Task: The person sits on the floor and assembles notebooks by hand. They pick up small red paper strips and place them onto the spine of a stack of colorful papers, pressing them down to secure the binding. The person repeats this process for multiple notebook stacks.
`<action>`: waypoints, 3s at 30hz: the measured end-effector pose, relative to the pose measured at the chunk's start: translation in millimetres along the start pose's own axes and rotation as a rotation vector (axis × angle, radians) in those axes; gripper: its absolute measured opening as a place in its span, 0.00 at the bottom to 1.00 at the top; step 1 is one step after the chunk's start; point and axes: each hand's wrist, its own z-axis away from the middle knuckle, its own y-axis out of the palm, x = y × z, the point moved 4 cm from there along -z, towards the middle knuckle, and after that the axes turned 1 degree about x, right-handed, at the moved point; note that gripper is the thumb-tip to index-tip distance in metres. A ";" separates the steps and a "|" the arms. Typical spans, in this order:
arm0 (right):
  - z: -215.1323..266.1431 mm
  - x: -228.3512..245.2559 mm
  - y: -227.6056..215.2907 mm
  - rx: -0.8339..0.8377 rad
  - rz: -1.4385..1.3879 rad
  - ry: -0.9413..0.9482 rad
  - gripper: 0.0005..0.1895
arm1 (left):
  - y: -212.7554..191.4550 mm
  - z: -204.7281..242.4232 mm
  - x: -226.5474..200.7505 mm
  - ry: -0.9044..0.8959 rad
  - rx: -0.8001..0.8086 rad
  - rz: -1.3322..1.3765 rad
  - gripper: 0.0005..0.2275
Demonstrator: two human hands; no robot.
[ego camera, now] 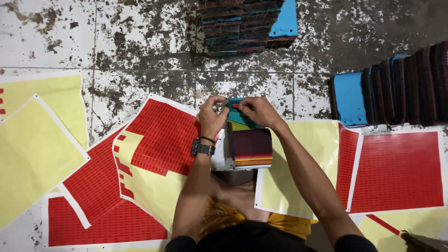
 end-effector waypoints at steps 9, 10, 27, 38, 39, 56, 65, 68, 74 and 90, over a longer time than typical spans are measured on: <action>-17.8 -20.2 20.4 -0.016 0.268 0.085 0.12 | 30.8 -9.3 19.0 -0.277 0.113 0.029 0.14; -15.0 -16.3 19.3 -0.017 0.269 0.084 0.12 | 29.9 -8.0 16.0 -0.276 0.112 0.030 0.14; 22.3 18.1 -4.9 -0.242 0.767 -0.425 0.05 | -20.1 6.8 -27.3 -0.076 -0.149 0.509 0.13; 16.6 27.2 -12.9 -0.010 -0.156 -0.121 0.07 | -3.5 6.7 -41.8 -0.134 0.054 0.917 0.11; 14.9 22.8 -10.0 0.003 -0.166 -0.115 0.06 | -1.9 6.9 -41.3 -0.131 0.063 0.899 0.11; -12.2 -10.7 14.8 -0.053 0.294 0.048 0.10 | 22.6 0.4 4.3 -0.319 0.073 0.123 0.13; -3.0 -7.5 -4.5 -0.331 0.708 -0.300 0.05 | 6.6 3.2 -26.3 -0.260 0.077 0.094 0.13; -1.3 -18.6 -1.1 -0.430 0.746 -0.439 0.04 | 6.2 1.2 -19.0 -0.104 0.010 0.113 0.14; 20.4 11.2 -22.6 -0.193 0.408 -0.421 0.05 | -12.5 -2.6 -49.0 0.074 0.168 0.367 0.11; 1.7 20.8 -30.6 0.213 0.384 -0.124 0.26 | -1.6 -12.8 -42.7 -0.096 0.564 0.181 0.21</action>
